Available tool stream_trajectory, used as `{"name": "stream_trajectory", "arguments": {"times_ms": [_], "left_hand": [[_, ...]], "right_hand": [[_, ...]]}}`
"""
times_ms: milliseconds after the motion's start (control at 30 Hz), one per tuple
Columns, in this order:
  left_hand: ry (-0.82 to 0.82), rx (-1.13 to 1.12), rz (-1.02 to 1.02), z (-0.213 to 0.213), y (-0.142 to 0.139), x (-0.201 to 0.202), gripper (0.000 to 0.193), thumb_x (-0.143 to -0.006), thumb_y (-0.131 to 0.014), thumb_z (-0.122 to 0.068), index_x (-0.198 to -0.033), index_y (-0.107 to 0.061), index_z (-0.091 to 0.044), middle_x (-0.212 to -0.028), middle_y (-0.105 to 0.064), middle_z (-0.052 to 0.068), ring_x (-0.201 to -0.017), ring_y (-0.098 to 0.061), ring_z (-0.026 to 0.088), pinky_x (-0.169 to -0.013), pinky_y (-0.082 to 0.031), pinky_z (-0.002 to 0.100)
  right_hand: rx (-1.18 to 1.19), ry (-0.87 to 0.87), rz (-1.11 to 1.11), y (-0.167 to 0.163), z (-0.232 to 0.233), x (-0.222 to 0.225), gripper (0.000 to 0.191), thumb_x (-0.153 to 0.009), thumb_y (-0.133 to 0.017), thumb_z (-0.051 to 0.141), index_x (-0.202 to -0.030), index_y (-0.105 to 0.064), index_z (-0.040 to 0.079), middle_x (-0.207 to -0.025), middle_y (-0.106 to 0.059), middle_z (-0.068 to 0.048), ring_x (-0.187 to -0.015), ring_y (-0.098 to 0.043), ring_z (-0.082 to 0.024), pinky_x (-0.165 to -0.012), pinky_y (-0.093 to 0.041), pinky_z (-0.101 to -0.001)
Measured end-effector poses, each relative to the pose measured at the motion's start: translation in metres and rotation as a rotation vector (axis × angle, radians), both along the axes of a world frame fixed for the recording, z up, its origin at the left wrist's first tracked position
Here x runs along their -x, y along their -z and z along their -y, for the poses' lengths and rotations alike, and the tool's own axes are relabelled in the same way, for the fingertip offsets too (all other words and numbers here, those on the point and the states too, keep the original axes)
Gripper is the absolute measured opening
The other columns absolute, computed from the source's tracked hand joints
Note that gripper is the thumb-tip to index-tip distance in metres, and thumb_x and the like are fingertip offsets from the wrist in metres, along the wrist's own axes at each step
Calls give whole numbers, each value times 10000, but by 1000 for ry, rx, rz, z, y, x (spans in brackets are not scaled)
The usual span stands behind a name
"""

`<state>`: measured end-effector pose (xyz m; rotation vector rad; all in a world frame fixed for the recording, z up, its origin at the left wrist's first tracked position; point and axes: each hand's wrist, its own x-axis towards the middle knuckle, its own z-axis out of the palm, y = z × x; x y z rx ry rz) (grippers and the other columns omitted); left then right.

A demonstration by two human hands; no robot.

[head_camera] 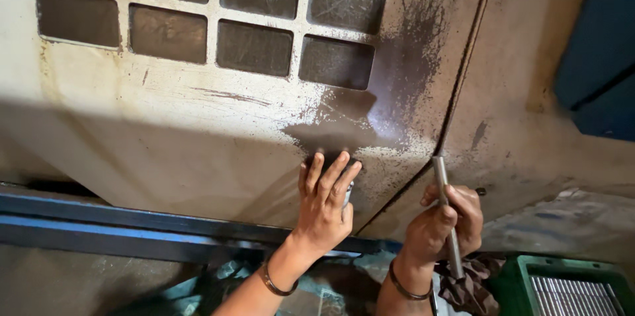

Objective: The person cleans metal rods by wiping them with a cloth and inserting them into a machine. They repeat this process multiple times, handling each rod individually and placing them into a green container after cleaning.

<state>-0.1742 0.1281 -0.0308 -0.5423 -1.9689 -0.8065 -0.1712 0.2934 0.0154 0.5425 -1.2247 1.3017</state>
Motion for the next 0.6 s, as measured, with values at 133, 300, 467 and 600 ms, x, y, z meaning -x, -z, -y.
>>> {"name": "stream_trajectory", "arguments": {"times_ms": [133, 300, 467, 600], "left_hand": [[23, -13, 15, -2, 3, -3, 741, -835, -636, 30, -1528, -486, -186, -1662, -349, 28, -1604, -152, 334, -1308, -113, 586], [10, -21, 12, -5, 7, -4, 716, -849, -629, 64, -1508, -506, -186, -1656, -364, 16, -1611, -163, 317, -1306, -120, 584], [3, -31, 15, -8, 6, -8, 697, -843, -623, 79, -1472, -524, -203, -1646, -374, 6, -1608, -168, 313, -1312, -126, 589], [-4, -9, -16, -7, 3, -12, 696, -852, -623, 86, -1477, -514, -201, -1653, -365, 13, -1608, -157, 314, -1311, -133, 595]], "right_hand": [[-88, 89, 104, 0, 0, -4, 361, -1114, -647, 319, -1142, -652, -41, -954, -625, -164, -743, -618, -187, -653, -512, -289], [-67, 54, 66, 2, 0, -5, 347, -1098, -656, 318, -1131, -647, -27, -929, -640, -134, -736, -617, -165, -643, -520, -280], [-169, 56, 120, 1, 1, -11, 333, -1098, -658, 301, -1114, -647, -31, -952, -649, -149, -762, -638, -177, -657, -530, -274], [-147, 74, 120, -1, 4, -14, 327, -1087, -648, 307, -1100, -647, -19, -940, -663, -145, -745, -636, -163, -659, -532, -262]]}}
